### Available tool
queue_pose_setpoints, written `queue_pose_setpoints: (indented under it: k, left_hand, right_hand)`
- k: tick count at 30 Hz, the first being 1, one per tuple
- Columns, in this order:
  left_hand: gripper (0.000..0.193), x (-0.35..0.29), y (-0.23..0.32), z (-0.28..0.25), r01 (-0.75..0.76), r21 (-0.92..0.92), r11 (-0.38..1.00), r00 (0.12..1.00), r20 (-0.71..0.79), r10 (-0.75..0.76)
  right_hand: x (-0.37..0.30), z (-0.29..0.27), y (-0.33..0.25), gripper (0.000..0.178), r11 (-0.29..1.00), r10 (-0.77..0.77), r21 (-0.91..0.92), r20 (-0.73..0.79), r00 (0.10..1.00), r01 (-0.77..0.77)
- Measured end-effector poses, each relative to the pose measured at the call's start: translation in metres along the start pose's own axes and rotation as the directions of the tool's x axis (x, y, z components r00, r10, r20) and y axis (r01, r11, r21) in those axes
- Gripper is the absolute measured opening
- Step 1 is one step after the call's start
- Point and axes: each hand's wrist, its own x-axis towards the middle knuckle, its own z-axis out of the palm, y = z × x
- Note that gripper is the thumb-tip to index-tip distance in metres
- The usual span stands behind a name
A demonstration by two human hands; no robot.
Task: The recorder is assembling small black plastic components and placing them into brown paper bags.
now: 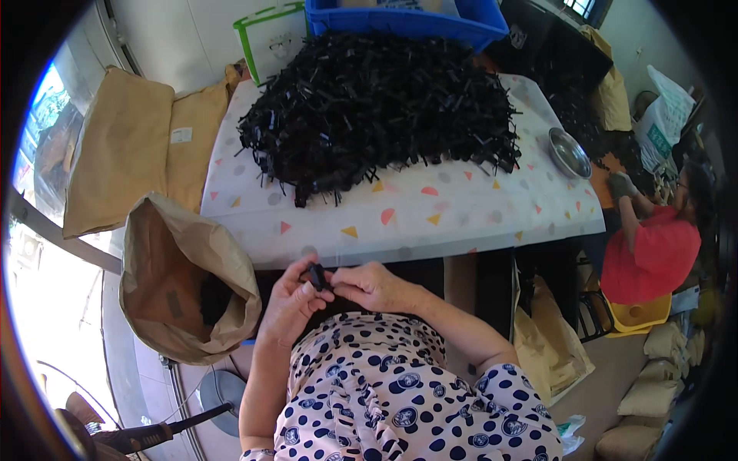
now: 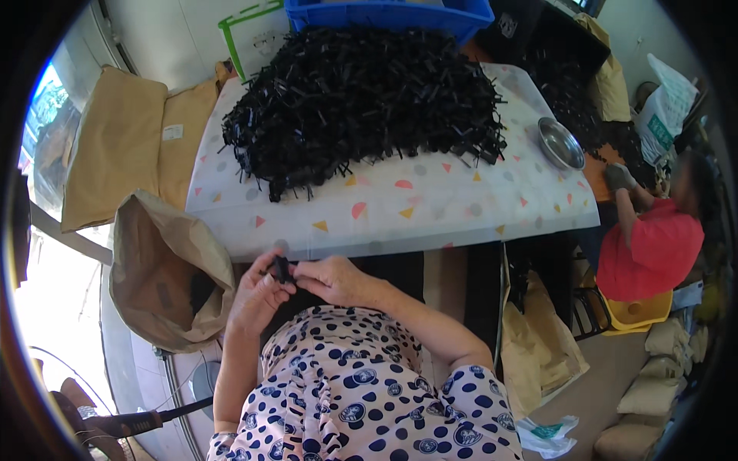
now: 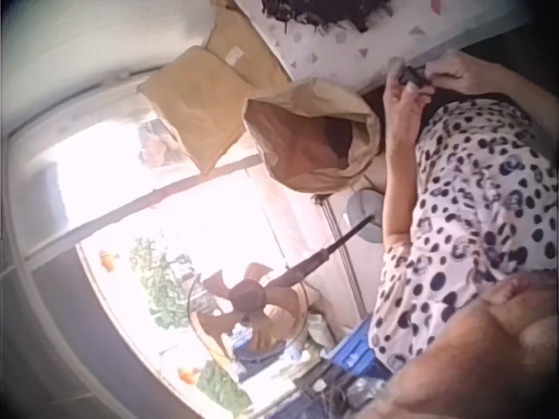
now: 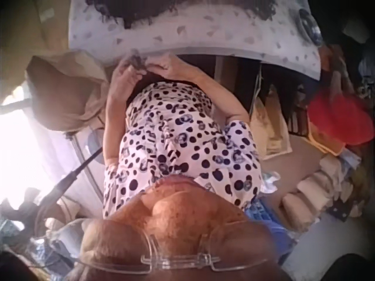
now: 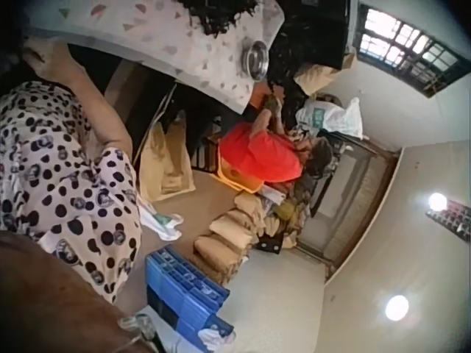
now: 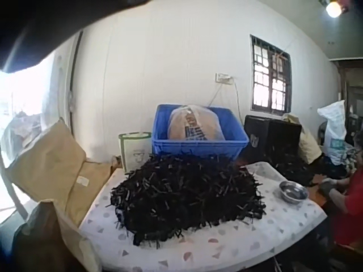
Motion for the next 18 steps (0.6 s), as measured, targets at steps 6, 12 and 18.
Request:
queue_pose_setpoints:
  k: [6, 12, 18]
  left_hand:
    - [0.039, -0.005, -0.020, 0.002, -0.006, -0.107, 0.994, 0.997, -0.081, -0.002]
    - [0.028, -0.015, -0.023, 0.000, -0.036, -0.067, 0.997, 0.979, -0.205, 0.022]
    - [0.037, -0.003, -0.010, 0.034, -0.167, 0.382, 0.909, 0.928, -0.250, 0.276]
  right_hand:
    - [-0.016, 0.007, -0.004, 0.015, 0.998, -0.023, -0.067, -0.031, 0.999, 0.021]
    - [-0.016, -0.052, -0.020, 0.021, 0.972, 0.119, 0.229, -0.694, 0.710, 0.060]
    - [-0.010, -0.053, -0.100, 0.025, 0.927, -0.283, -0.010, -0.676, 0.680, 0.376]
